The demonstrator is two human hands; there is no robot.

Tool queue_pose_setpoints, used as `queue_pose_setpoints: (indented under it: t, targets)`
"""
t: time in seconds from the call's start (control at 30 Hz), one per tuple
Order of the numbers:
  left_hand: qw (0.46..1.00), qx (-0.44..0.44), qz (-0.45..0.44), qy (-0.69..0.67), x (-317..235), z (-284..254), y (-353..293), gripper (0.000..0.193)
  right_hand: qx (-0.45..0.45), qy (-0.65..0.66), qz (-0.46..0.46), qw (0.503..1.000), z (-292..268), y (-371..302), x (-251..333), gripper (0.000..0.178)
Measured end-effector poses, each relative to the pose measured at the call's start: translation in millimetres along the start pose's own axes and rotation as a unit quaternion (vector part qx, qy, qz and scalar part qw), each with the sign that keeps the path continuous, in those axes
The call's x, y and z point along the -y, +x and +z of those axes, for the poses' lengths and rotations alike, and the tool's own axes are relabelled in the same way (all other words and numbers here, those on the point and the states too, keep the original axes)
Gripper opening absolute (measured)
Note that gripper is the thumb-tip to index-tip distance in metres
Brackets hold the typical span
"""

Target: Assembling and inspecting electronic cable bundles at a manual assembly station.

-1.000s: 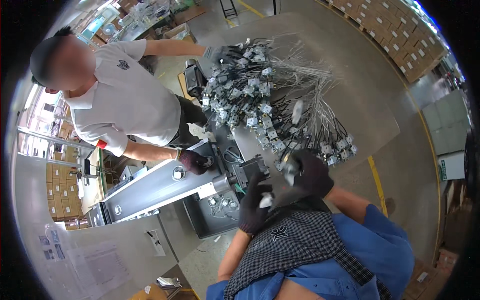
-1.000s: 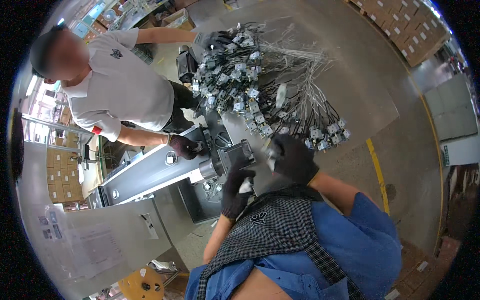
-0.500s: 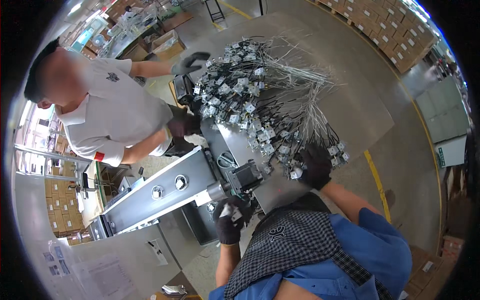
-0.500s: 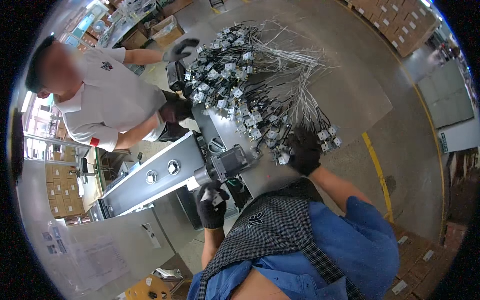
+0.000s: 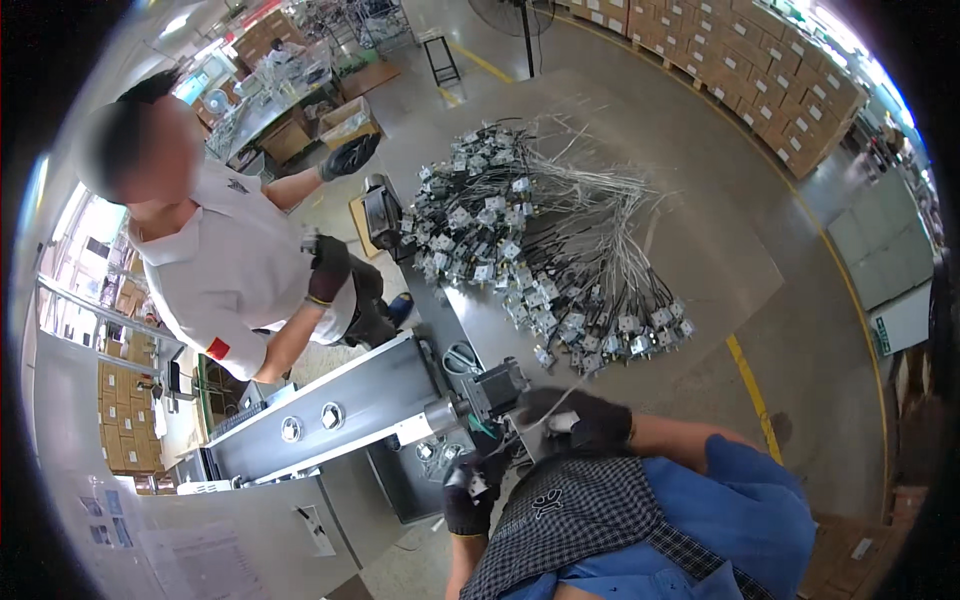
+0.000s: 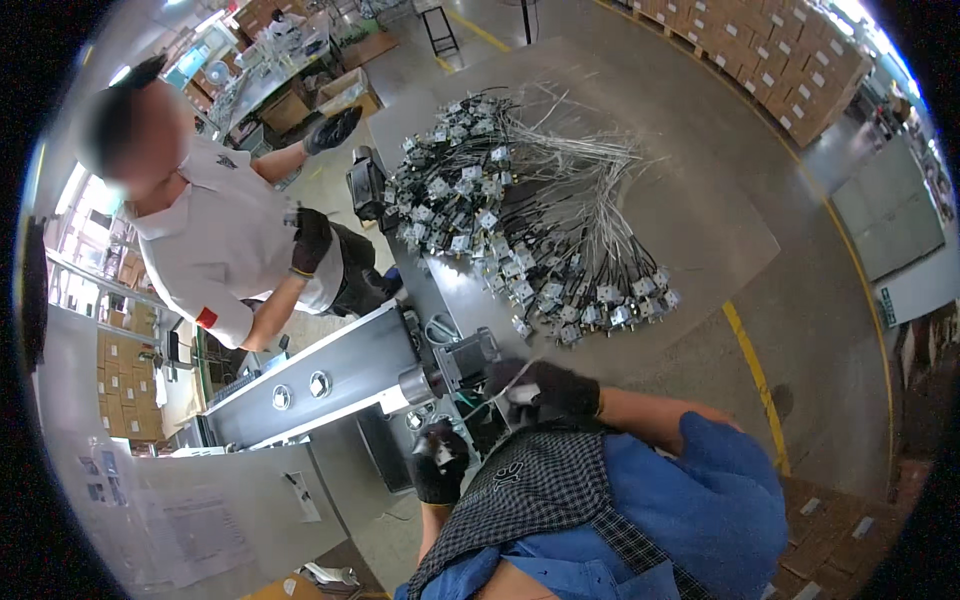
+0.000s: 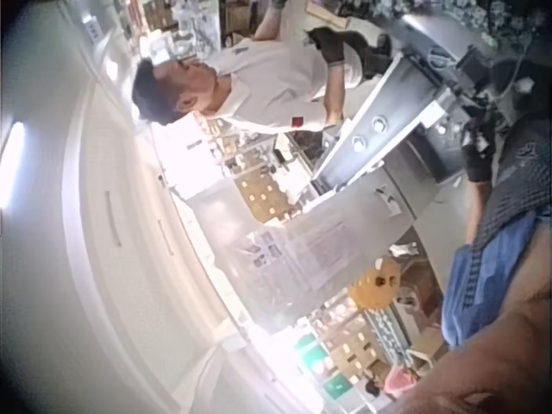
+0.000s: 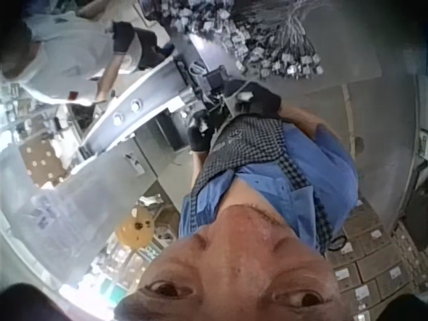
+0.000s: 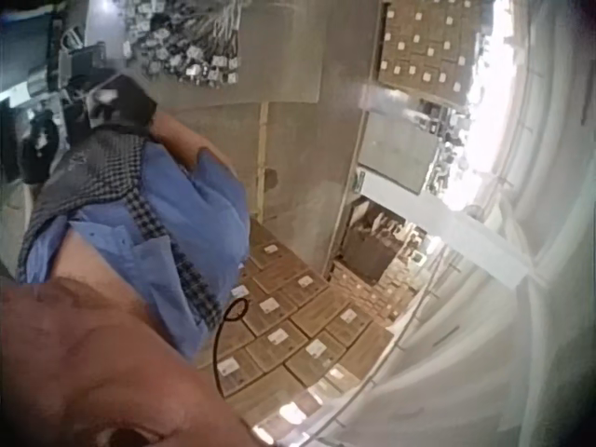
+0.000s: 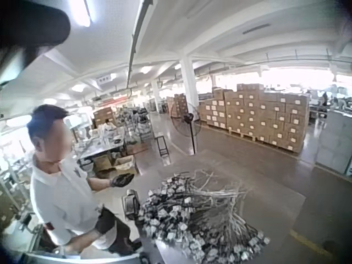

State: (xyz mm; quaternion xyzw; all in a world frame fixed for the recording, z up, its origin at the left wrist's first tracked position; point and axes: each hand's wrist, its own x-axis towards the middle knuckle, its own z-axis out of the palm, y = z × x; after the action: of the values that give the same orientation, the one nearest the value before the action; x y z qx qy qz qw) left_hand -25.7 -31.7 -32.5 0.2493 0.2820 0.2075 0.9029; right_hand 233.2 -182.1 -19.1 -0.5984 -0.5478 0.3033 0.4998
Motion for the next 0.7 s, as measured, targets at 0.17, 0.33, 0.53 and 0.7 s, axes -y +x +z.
queue_pose_setpoints:
  t: [0.17, 0.33, 0.53, 0.7]
  targets:
    - [0.986, -0.061, -0.012, 0.158, 29.2, -33.7, 6.7, 0.039, -0.046, 0.197, 0.152, 0.968, 38.2, 30.6, 25.3, 0.024]
    - [0.929, -0.129, -0.094, 0.334, 40.3, -48.3, 1.0, 0.046, -0.028, 0.172, 0.175, 0.969, 110.4, 40.6, -43.1, 0.03]
    - [0.808, -0.115, -0.038, 0.576, 82.7, -123.6, -12.7, 0.049, 0.041, 0.202, 0.126, 0.97, 117.2, 68.3, -26.2, 0.027]
    - [0.688, -0.17, -0.195, 0.678, 137.2, -199.9, -74.4, 0.048, 0.085, 0.39, 0.343, 0.85, 137.7, 104.5, -13.1, 0.032]
